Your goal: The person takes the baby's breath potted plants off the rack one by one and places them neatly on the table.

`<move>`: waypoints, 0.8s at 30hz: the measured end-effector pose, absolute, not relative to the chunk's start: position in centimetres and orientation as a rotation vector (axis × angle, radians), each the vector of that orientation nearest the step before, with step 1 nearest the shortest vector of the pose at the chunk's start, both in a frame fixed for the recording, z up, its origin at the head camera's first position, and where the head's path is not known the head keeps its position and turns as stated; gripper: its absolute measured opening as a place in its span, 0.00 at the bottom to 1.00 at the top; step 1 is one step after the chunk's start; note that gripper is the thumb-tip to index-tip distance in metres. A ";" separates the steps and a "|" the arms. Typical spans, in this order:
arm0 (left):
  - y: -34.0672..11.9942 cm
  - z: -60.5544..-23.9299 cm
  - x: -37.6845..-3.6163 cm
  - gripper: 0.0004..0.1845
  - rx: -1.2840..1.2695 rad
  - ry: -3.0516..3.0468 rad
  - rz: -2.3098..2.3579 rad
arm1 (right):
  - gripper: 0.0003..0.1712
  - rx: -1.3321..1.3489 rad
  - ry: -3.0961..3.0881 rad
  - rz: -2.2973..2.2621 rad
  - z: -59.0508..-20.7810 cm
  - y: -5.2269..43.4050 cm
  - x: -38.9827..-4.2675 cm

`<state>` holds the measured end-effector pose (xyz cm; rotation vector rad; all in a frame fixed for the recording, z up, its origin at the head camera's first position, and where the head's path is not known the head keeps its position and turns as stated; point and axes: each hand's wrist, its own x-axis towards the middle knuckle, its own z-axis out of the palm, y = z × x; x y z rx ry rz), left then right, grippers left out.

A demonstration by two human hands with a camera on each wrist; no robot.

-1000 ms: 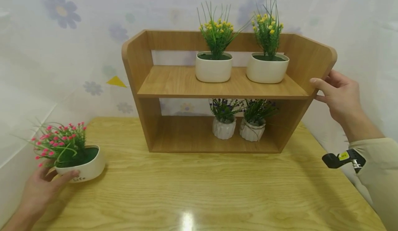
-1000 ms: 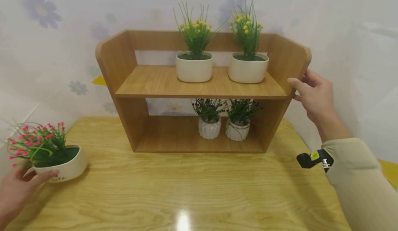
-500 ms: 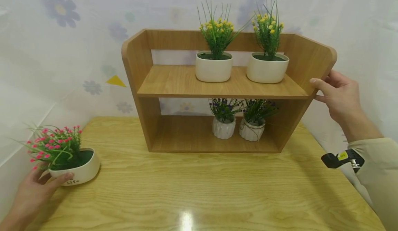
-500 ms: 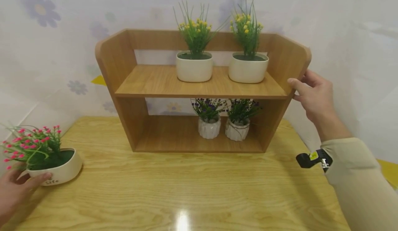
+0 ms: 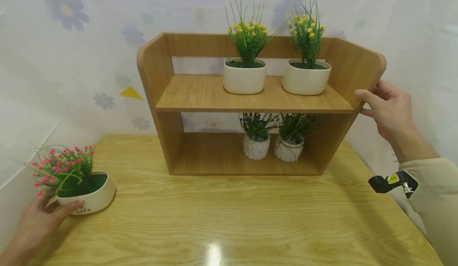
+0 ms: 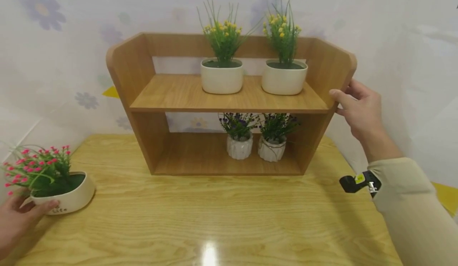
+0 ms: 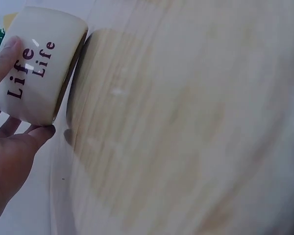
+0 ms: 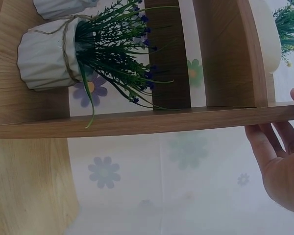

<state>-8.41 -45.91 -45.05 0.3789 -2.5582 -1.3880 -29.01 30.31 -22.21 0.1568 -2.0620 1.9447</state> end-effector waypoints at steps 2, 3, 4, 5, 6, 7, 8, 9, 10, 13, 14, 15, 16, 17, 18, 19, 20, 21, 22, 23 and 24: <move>-46.0 -45.1 -8.3 0.46 0.381 -2.549 -1.383 | 0.34 0.151 -2.074 1.935 -22.1 30.3 -29.0; -46.0 -45.1 -8.2 0.46 0.372 -2.538 -1.392 | 0.34 0.150 -2.080 1.930 -22.1 30.2 -29.0; -46.1 -45.2 -8.2 0.46 0.365 -2.533 -1.393 | 0.33 0.148 -2.085 1.925 -22.1 30.2 -28.9; -46.1 -45.2 -8.1 0.45 0.353 -2.524 -1.395 | 0.33 0.147 -2.088 1.921 -22.0 30.2 -28.9; -46.1 -45.2 -8.0 0.45 0.334 -2.512 -1.398 | 0.33 0.146 -2.092 1.914 -22.0 30.2 -28.9; -46.2 -45.3 -8.0 0.44 0.308 -2.502 -1.402 | 0.33 0.145 -2.093 1.910 -22.0 30.2 -28.9; -46.2 -45.2 -7.9 0.44 0.288 -2.493 -1.420 | 0.33 0.145 -2.091 1.912 -22.0 30.1 -28.9; -46.2 -45.2 -7.9 0.44 0.267 -2.483 -1.439 | 0.33 0.145 -2.089 1.913 -21.9 30.1 -28.9; -46.3 -45.2 -7.9 0.44 0.261 -2.485 -1.444 | 0.33 0.143 -2.092 1.908 -21.9 30.1 -28.9; -46.4 -45.1 -7.8 0.45 0.234 -2.493 -1.448 | 0.33 0.134 -2.104 1.895 -21.9 30.1 -28.9; -46.4 -45.0 -7.7 0.46 0.220 -2.488 -1.461 | 0.33 0.132 -2.105 1.894 -21.9 30.1 -28.9; -46.4 -45.0 -7.7 0.46 0.197 -2.490 -1.464 | 0.33 0.128 -2.111 1.888 -21.9 30.1 -28.9; -46.5 -45.0 -7.7 0.47 0.174 -2.488 -1.467 | 0.33 0.124 -2.118 1.881 -21.9 30.2 -28.9; -46.5 -45.0 -7.8 0.47 0.136 -2.461 -1.520 | 0.33 0.120 -2.124 1.875 -21.9 30.2 -28.9; -46.6 -45.0 -7.8 0.47 0.105 -2.436 -1.564 | 0.33 0.119 -2.124 1.874 -21.9 30.2 -28.9; -46.6 -45.1 -7.9 0.47 0.075 -2.413 -1.607 | 0.33 0.122 -2.120 1.877 -21.9 30.2 -28.9; -46.6 -45.2 -7.9 0.47 0.060 -2.395 -1.648 | 0.33 0.127 -2.112 1.883 -22.0 30.3 -28.9; -46.7 -45.3 -7.9 0.47 0.049 -2.383 -1.680 | 0.32 0.133 -2.104 1.887 -22.0 30.3 -28.9; -46.7 -45.3 -7.9 0.47 0.046 -2.365 -1.715 | 0.32 0.140 -2.095 1.892 -22.1 30.3 -28.9; -46.8 -45.4 -8.0 0.47 0.043 -2.352 -1.742 | 0.32 0.148 -2.087 1.897 -22.1 30.3 -28.8; -46.8 -45.5 -8.0 0.47 0.049 -2.360 -1.737 | 0.31 0.157 -2.081 1.902 -22.2 30.3 -28.8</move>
